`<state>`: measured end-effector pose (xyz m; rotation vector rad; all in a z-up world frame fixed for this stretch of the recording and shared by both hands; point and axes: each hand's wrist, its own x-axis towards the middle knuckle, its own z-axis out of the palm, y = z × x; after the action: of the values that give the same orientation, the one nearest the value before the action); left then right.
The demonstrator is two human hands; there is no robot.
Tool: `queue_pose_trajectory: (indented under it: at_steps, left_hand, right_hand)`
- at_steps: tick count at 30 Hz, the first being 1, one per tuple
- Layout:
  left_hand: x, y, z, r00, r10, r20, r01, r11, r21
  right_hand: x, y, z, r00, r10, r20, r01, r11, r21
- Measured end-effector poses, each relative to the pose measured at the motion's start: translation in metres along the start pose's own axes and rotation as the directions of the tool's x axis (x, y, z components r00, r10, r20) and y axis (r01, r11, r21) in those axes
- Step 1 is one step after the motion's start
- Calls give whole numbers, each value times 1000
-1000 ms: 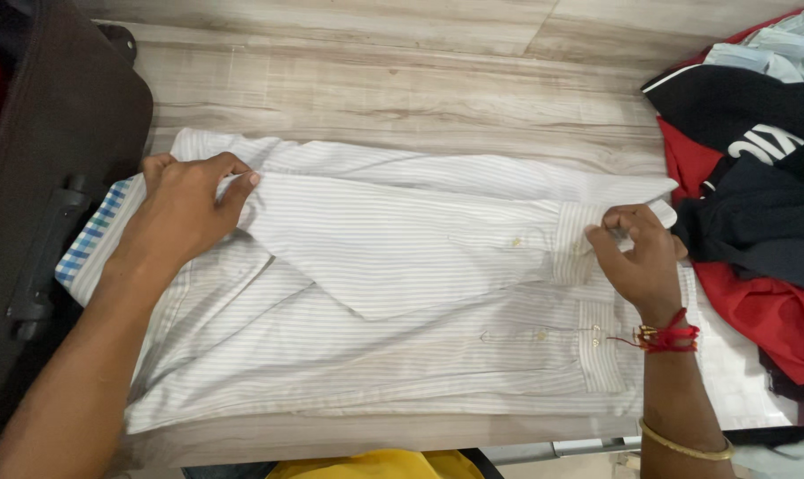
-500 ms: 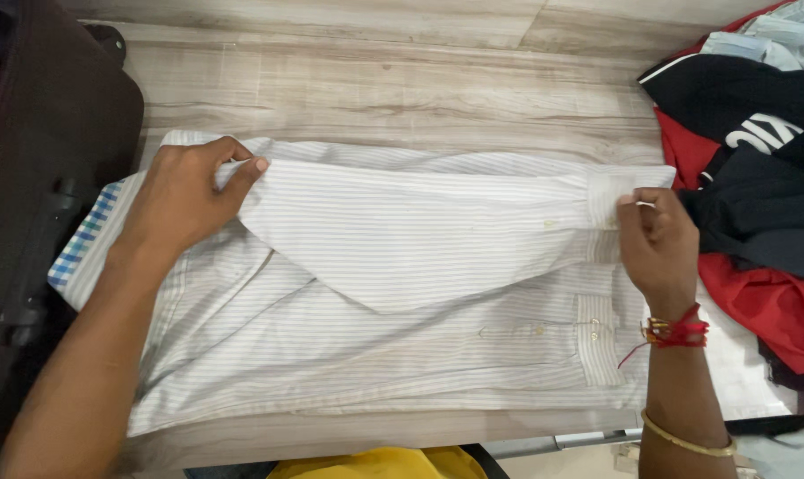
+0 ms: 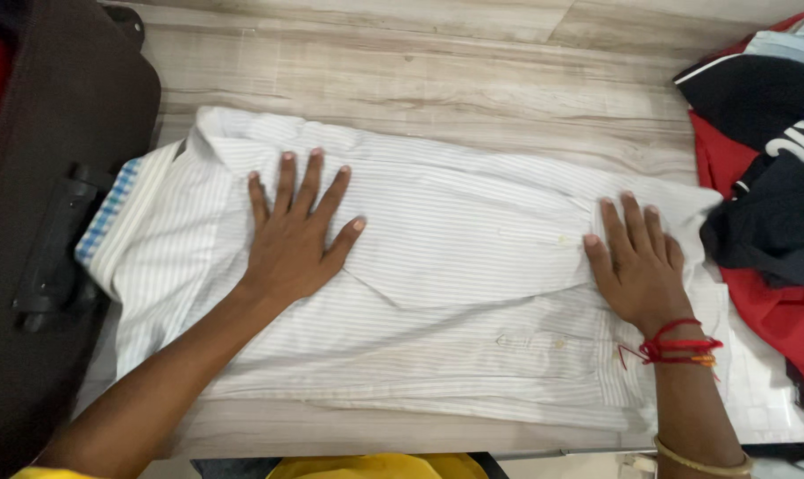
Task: The person buttons a striped shirt, folds the sleeves across the back by hand, folds the body into a rectangle, and places the shirt into a suitcase.
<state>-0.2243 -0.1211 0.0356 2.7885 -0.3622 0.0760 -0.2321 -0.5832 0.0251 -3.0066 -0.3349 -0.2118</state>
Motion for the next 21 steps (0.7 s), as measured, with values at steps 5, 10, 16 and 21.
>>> queue_pose_trajectory:
  at_steps: [5,10,16,21]
  left_hand:
    - [52,-4,18,988,153,-1,-153,988,9]
    - [105,-23,16,951,295,88,-293,955,-41]
    - [124,-37,-1,938,281,201,-267,959,-98]
    - [95,26,-2,948,280,152,-246,947,-209]
  right_hand:
    - [-46,12,2,990,142,-4,-142,988,-58]
    - [-89,-20,3,979,186,-84,-198,965,-171]
    - [-115,-40,-17,982,188,13,-187,979,-85]
    - [-135,-17,-54,927,373,44,-368,926,-89]
